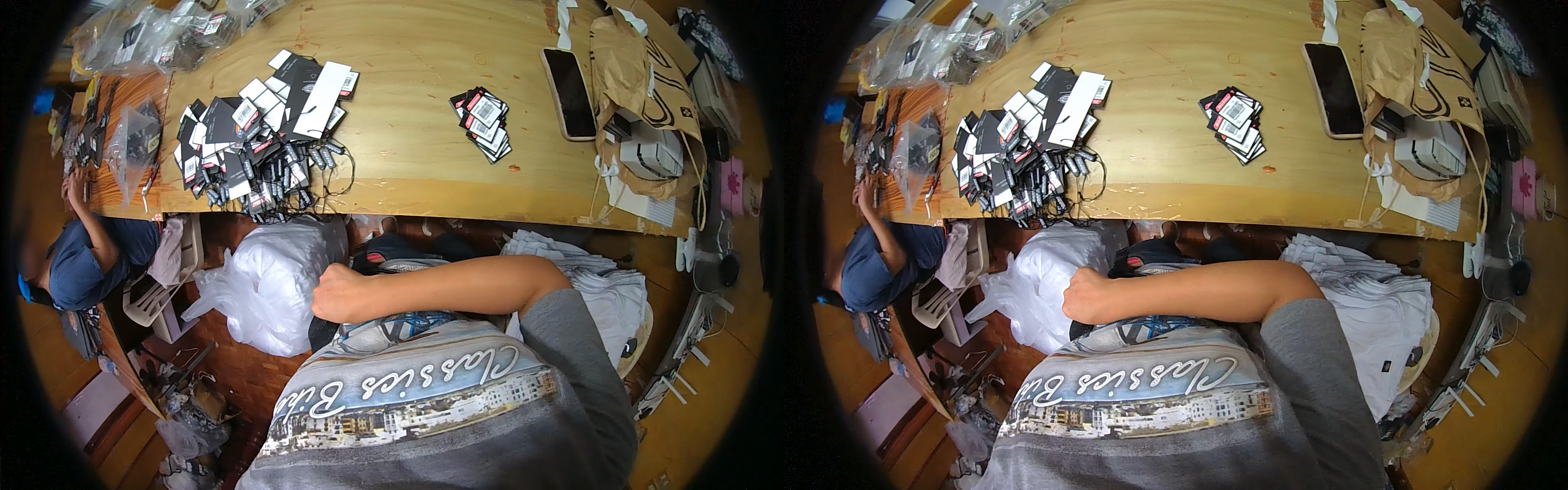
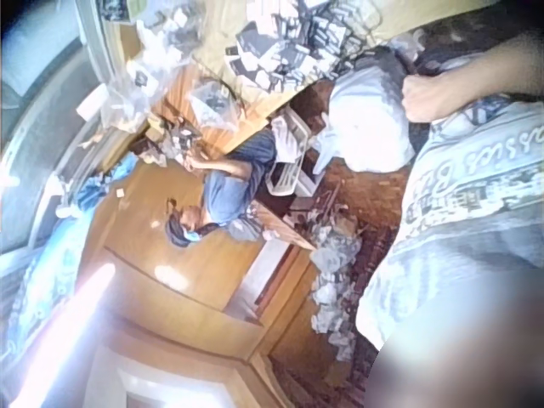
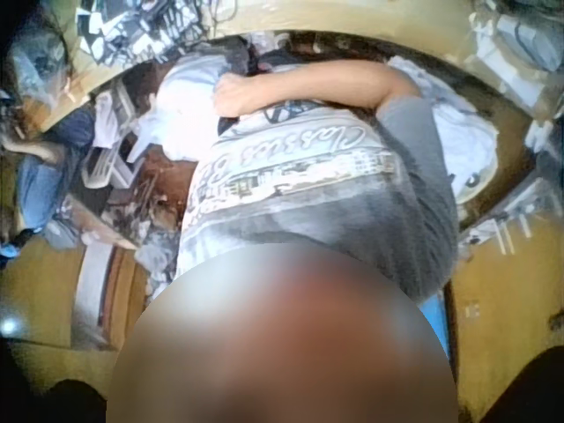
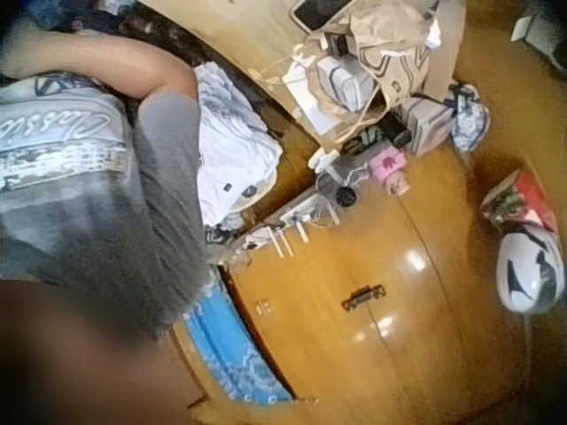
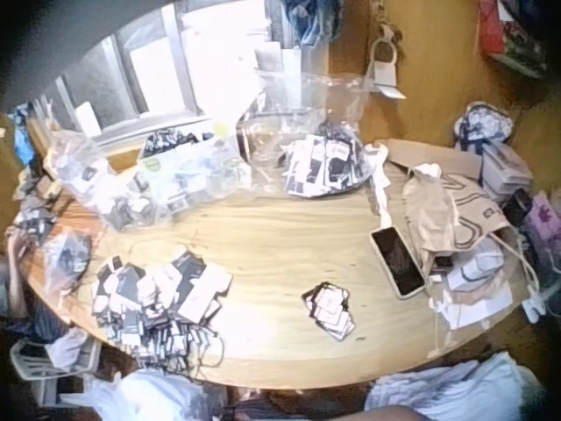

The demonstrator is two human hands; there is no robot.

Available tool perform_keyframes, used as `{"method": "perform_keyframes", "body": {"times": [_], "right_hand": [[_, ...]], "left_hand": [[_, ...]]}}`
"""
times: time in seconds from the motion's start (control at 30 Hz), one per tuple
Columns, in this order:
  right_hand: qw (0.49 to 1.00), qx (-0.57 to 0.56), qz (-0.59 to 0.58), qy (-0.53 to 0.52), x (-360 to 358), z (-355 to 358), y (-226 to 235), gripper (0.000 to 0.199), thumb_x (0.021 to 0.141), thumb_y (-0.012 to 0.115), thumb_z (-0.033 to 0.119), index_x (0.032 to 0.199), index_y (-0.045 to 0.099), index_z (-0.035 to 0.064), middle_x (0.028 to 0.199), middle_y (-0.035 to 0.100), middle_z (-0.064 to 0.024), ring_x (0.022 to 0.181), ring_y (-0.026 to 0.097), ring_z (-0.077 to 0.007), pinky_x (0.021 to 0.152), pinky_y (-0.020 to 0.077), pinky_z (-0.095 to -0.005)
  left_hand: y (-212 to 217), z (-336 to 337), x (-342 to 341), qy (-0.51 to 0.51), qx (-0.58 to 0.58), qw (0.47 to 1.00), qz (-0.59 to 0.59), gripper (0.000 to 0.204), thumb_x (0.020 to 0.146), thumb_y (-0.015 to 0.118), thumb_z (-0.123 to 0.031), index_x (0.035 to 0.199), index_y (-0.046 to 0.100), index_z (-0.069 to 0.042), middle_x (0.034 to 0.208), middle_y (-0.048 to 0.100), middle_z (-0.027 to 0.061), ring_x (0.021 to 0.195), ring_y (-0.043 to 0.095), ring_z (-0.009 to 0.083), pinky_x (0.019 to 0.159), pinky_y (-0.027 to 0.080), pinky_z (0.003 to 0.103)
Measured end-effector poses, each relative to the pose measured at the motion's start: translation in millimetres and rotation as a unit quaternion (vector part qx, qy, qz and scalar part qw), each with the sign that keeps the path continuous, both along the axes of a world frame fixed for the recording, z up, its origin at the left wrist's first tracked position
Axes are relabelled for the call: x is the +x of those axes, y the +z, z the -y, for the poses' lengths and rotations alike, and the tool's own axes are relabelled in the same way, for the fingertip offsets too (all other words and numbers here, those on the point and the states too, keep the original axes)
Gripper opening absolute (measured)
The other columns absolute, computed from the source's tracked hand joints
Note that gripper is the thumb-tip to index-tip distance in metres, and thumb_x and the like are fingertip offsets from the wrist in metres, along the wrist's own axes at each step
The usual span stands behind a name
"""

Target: The person organizes small black and white tags on a cluttered table, then picks up a stack of white Dickies t-shirts. They attach tags to the shirts one by one, handling each shirt individually and placing the tagged shirts back on the table.

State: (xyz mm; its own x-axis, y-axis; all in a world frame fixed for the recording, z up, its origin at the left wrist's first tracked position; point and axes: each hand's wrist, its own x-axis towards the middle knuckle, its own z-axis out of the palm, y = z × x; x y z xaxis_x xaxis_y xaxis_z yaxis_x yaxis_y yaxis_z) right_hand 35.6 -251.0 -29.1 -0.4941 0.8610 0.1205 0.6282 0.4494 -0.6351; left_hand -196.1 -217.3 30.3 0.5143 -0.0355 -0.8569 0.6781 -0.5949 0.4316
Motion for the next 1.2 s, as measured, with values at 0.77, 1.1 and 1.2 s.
{"method": "perform_keyframes", "body": {"times": [0.77, 1.1, 1.2], "right_hand": [[0.784, -0.050, 0.002, -0.618, 217.0, 83.0, -19.0, 0.068, 0.047, 0.074, 0.012, 0.107, 0.045, 0.0035, 0.104, 0.045, -0.0147, 0.098, 0.043, -0.0322, 0.084, 0.0351, -0.0368], [0.723, -0.101, 0.076, -0.679, 191.5, 88.9, -1.4, 0.064, 0.049, 0.073, 0.012, 0.105, 0.043, 0.0021, 0.105, 0.042, -0.0141, 0.099, 0.039, -0.0321, 0.083, 0.0339, -0.0376], [0.739, -0.012, -0.002, -0.674, 186.1, 90.2, -22.3, 0.051, 0.056, 0.068, 0.008, 0.100, 0.043, 0.0015, 0.104, 0.042, -0.0153, 0.097, 0.039, -0.0333, 0.080, 0.0343, -0.0388]], "left_hand": [[-89.8, -31.2, 380.2, 0.077, 0.139, 0.836, 0.525, 0.060, 0.057, 0.069, -0.015, 0.109, 0.043, 0.001, 0.100, 0.048, 0.0197, 0.095, 0.044, 0.0345, 0.082, 0.036, 0.038], [-102.5, -33.8, 398.6, 0.078, 0.131, 0.892, 0.426, 0.051, 0.041, 0.076, -0.014, 0.084, 0.055, 0.002, 0.083, 0.054, 0.0198, 0.080, 0.051, 0.0332, 0.071, 0.042, 0.037], [-111.8, -22.8, 382.6, 0.101, 0.043, 0.816, 0.567, 0.041, 0.055, 0.068, 0.000, 0.088, 0.044, 0.001, 0.073, 0.048, 0.0114, 0.065, 0.047, 0.0194, 0.058, 0.041, 0.030]]}}
